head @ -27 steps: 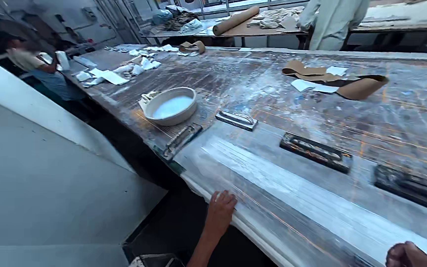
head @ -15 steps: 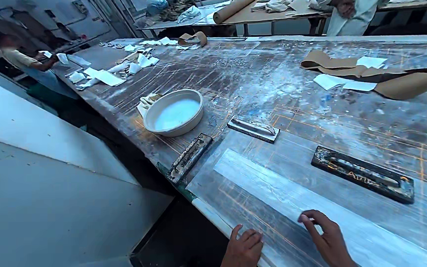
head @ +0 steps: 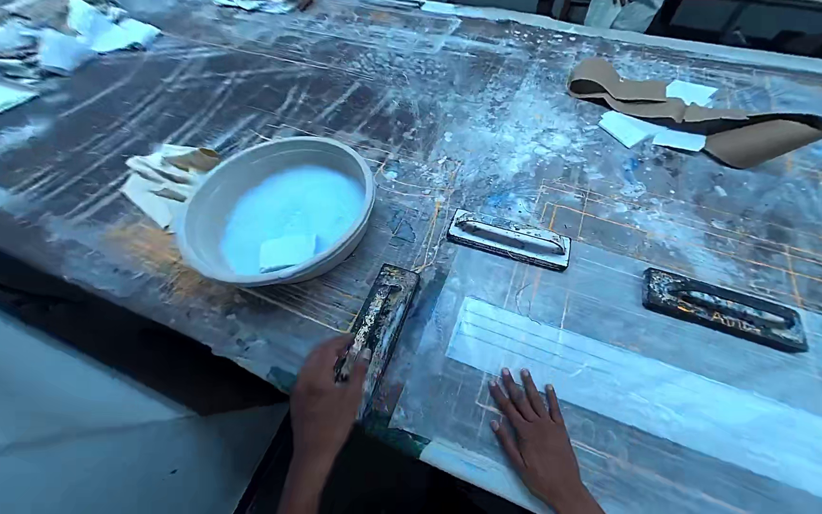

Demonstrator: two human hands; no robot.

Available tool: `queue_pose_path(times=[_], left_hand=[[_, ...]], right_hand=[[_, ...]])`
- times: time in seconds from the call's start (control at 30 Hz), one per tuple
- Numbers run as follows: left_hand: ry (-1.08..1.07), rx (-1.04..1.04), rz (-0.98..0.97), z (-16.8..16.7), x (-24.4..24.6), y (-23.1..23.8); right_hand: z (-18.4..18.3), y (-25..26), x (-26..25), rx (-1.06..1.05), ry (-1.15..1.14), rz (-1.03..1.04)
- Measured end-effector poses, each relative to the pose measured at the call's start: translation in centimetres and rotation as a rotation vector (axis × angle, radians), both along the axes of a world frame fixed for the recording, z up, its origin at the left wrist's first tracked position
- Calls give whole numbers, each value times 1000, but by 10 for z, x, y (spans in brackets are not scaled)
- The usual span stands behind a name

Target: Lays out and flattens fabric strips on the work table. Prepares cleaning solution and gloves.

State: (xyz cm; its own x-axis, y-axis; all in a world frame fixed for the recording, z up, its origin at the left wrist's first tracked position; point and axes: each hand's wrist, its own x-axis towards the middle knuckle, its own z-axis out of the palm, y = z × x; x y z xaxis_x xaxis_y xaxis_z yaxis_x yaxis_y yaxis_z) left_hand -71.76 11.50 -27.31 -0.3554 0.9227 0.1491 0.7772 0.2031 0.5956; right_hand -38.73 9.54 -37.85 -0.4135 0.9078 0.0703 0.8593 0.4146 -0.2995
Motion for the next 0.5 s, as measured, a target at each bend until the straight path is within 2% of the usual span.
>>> queue_pose_path(times=[0.1, 0.2, 0.27, 0.37, 0.5], left_hand=[[-254, -187, -65, -16, -36, 34], [-790, -405, -216, -24, -38, 58], [-1015, -443, -199, -21, -35, 61], [-1011, -442, -84, -7, -15, 59], [-981, -467, -73, 24, 37, 56]], right_hand=[[3, -2, -3, -25, -12, -20], [5, -4, -5, -56, -23, -37], [7, -5, -6, -84, -15, -48], [6, -5, -9, -109, 12, -53], [5, -3, -11, -142, 62, -62]])
